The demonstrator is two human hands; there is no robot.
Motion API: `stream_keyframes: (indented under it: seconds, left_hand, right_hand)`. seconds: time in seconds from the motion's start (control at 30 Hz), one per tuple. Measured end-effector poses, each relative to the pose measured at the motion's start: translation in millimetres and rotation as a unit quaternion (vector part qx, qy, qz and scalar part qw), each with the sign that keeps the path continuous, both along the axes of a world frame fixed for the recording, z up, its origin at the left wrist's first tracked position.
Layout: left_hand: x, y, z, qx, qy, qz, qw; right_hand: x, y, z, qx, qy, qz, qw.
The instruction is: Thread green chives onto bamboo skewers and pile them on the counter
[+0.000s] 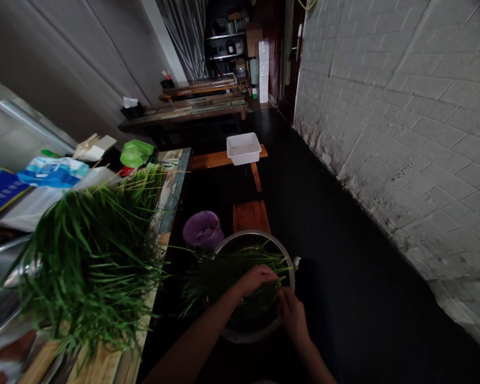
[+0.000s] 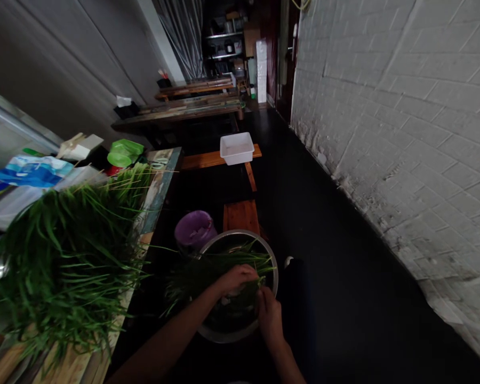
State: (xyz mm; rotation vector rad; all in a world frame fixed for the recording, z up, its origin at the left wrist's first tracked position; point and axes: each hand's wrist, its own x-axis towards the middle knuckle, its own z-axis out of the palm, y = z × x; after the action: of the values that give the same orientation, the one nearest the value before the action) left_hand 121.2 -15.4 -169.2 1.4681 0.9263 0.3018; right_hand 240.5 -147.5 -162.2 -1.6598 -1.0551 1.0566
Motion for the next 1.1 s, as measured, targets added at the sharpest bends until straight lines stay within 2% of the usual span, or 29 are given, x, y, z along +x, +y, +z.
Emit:
stream_keyframes:
  seconds: [0.07, 0.17, 0.27, 0.33, 0.43, 0.5, 0.57, 0.67, 0.83, 0.97, 1.1]
  left_hand:
    - [7.0, 9.7, -11.0, 0.115, 0.062, 0.036, 0.991]
    - [19.0, 27.8, -26.5, 0.274, 0.211, 0.058, 0.937]
    - [25.1, 40.9, -38.9, 0.337, 0.293, 0.025, 0.894]
    - [23.2, 45.8, -44.2, 0.337, 0.277, 0.029, 0.899]
    - [12.6, 48.7, -44.9, 0.273, 0.167, 0.052, 0.946]
    - [3.2, 47.2, -39.9, 0.168, 0.078, 0.06, 0.981]
    - [-5.0, 43.0, -30.9, 0.051, 0.013, 0.069, 0.996]
    - [-11.9, 33.5, -12.5, -0.068, -0.039, 0.087, 0.993]
    - [-11.6, 21.3, 15.6, -0.195, -0.096, 0.139, 0.966]
    - [-9.6, 18.6, 24.5, -0.226, -0.121, 0.147, 0.955]
    - [-10.1, 18.5, 23.7, -0.231, -0.133, 0.153, 0.952]
  right_hand:
    - [0.7, -1.8, -4.5, -0.008, 0.003, -0.005, 1.0]
    - [3.6, -5.2, -10.0, -0.015, 0.0, -0.005, 1.0]
    - [7.5, -8.4, -10.6, -0.016, -0.013, -0.009, 1.0]
    - [10.0, -10.2, -9.0, -0.011, -0.019, -0.006, 1.0]
    - [12.6, -11.5, -6.7, -0.004, -0.017, 0.004, 1.0]
    - [13.0, -10.4, -5.6, 0.0, -0.016, 0.014, 1.0]
    - [12.5, -7.5, -3.7, 0.008, -0.023, 0.026, 0.999]
    - [10.2, -1.2, 1.1, 0.018, -0.034, 0.04, 0.998]
    - [5.5, 6.4, 7.8, 0.019, -0.037, 0.059, 0.997]
    - [3.8, 7.2, 9.9, 0.024, -0.051, 0.066, 0.996]
    - [4.1, 6.2, 13.4, 0.032, -0.063, 0.063, 0.996]
